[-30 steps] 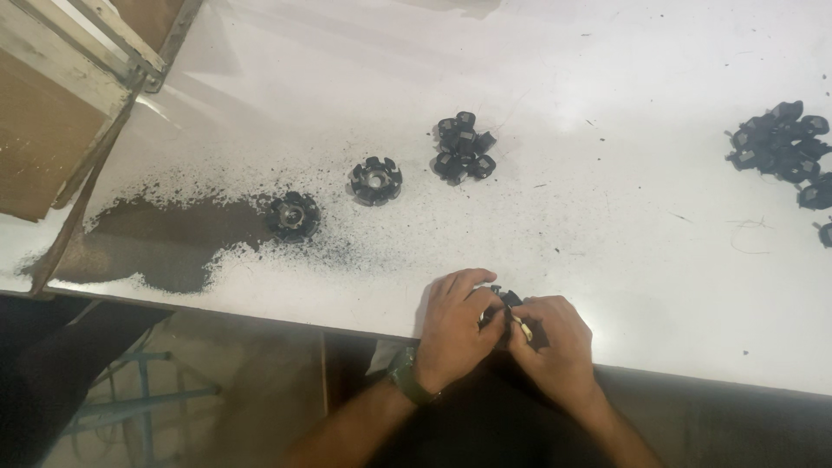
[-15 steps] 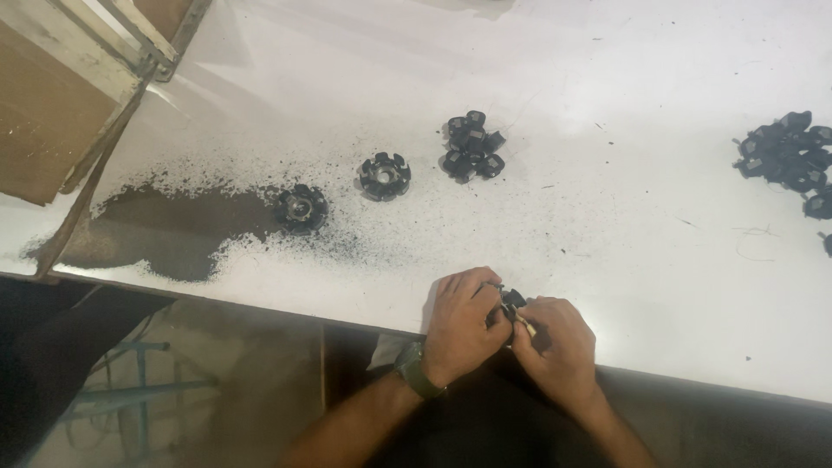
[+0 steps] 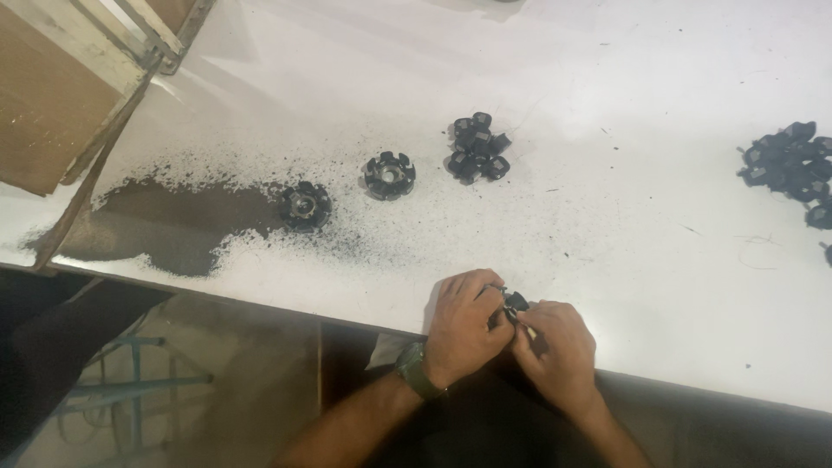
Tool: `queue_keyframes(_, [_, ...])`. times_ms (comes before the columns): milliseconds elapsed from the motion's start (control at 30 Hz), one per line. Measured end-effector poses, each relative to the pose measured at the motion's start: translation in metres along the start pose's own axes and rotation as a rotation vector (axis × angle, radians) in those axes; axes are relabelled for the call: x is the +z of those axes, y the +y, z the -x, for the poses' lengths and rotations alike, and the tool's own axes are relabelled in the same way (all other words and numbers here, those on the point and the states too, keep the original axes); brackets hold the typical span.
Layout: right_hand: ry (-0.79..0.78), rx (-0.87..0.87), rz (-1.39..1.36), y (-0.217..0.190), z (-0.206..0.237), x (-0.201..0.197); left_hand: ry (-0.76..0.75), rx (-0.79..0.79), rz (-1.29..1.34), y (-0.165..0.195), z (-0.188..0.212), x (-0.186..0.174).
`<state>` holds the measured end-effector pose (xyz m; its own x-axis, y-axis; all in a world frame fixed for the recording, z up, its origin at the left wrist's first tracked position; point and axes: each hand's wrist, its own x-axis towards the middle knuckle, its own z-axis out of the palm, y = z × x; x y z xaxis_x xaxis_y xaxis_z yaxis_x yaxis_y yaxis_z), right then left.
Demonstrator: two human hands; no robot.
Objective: The person sits at a workbench and assembles small black plastic parts, pressing a small insert piece into a star-shaped plastic housing by hand, one unit at a time, and sets each finished assembly on the table with the others.
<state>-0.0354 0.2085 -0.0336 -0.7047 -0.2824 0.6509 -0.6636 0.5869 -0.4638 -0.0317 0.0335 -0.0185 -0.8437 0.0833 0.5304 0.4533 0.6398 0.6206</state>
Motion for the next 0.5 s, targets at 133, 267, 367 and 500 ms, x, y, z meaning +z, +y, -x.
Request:
queue_keyframes(133, [0.006,0.030,-0.033,-0.002,-0.004,-0.004,0.058,0.010,0.032,0.007,-0.003,-0.001])
queue_keyframes(267, [-0.011,0.044,-0.059,-0.005,-0.007,-0.010,0.032,-0.003,0.015,0.013,-0.007,-0.002])
queue_keyframes(367, [-0.020,0.058,-0.090,-0.006,-0.009,-0.012,0.033,-0.016,0.006,0.014,-0.008,-0.003])
queue_keyframes(500, [-0.030,0.076,-0.096,-0.004,-0.009,-0.010,0.042,-0.007,0.021,0.013,-0.007,-0.003])
